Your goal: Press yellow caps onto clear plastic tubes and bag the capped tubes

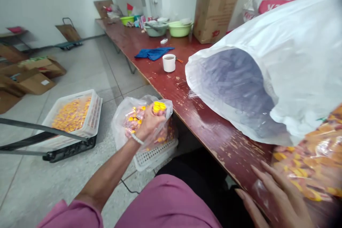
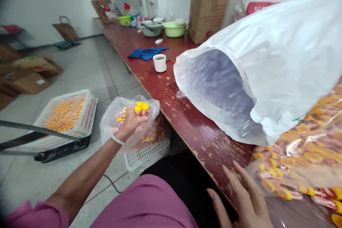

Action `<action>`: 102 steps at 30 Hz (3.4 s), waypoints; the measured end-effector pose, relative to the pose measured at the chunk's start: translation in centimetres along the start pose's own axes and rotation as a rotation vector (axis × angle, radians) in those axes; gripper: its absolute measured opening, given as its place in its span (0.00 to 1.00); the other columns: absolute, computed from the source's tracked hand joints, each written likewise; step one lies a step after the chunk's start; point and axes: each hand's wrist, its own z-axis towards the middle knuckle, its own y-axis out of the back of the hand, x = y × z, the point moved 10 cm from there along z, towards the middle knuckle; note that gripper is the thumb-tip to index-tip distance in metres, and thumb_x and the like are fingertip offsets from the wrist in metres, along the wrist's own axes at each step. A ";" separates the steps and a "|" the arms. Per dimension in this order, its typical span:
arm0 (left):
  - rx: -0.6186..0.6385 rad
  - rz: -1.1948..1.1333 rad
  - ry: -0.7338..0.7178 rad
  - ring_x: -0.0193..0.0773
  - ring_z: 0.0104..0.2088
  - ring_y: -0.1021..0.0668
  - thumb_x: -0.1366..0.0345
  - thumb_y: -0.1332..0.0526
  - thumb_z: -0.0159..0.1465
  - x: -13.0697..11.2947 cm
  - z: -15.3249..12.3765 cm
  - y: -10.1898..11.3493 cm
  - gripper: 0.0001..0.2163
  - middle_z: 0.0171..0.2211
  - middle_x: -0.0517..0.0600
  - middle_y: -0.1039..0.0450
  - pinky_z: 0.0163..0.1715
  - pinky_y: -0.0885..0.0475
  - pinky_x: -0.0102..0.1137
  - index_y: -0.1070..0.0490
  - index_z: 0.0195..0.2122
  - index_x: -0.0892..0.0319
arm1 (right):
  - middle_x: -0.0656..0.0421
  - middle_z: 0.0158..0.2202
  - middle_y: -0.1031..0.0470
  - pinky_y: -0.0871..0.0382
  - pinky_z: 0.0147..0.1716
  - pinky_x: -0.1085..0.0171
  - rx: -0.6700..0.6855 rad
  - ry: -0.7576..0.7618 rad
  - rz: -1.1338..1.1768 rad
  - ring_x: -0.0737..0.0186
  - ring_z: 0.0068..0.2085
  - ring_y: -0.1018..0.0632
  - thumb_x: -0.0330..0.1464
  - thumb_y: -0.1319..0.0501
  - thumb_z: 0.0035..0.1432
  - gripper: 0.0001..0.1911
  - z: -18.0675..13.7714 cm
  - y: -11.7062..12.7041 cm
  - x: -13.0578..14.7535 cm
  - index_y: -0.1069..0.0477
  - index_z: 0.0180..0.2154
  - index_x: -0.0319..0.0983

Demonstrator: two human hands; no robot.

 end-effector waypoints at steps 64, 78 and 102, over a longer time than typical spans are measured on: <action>1.039 -0.399 -0.341 0.26 0.24 0.36 0.78 0.43 0.47 -10.6 -10.3 -19.0 0.12 0.26 0.42 0.38 0.23 0.41 0.22 0.40 0.31 0.58 | 0.49 0.52 0.30 0.38 0.49 0.55 0.355 -0.042 -0.189 0.51 0.51 0.31 0.34 0.43 0.57 0.23 6.4 -7.7 -1.5 0.36 0.54 0.35; 0.958 -0.586 -0.124 0.23 0.18 0.39 0.63 0.34 0.54 -10.0 -11.5 -19.7 0.20 0.24 0.43 0.36 0.16 0.43 0.20 0.30 0.48 0.58 | 0.52 0.46 0.29 0.31 0.45 0.64 0.057 -0.545 0.391 0.63 0.46 0.26 0.30 0.52 0.63 0.16 2.3 -5.7 -3.3 0.40 0.53 0.37; 0.325 -0.887 -0.083 0.25 0.15 0.35 0.64 0.33 0.52 -5.5 0.9 -13.0 0.10 0.19 0.39 0.38 0.13 0.45 0.22 0.33 0.31 0.60 | 0.52 0.41 0.28 0.33 0.41 0.57 0.305 -0.454 -0.059 0.54 0.44 0.28 0.38 0.42 0.59 0.09 11.7 -12.3 -4.2 0.30 0.36 0.38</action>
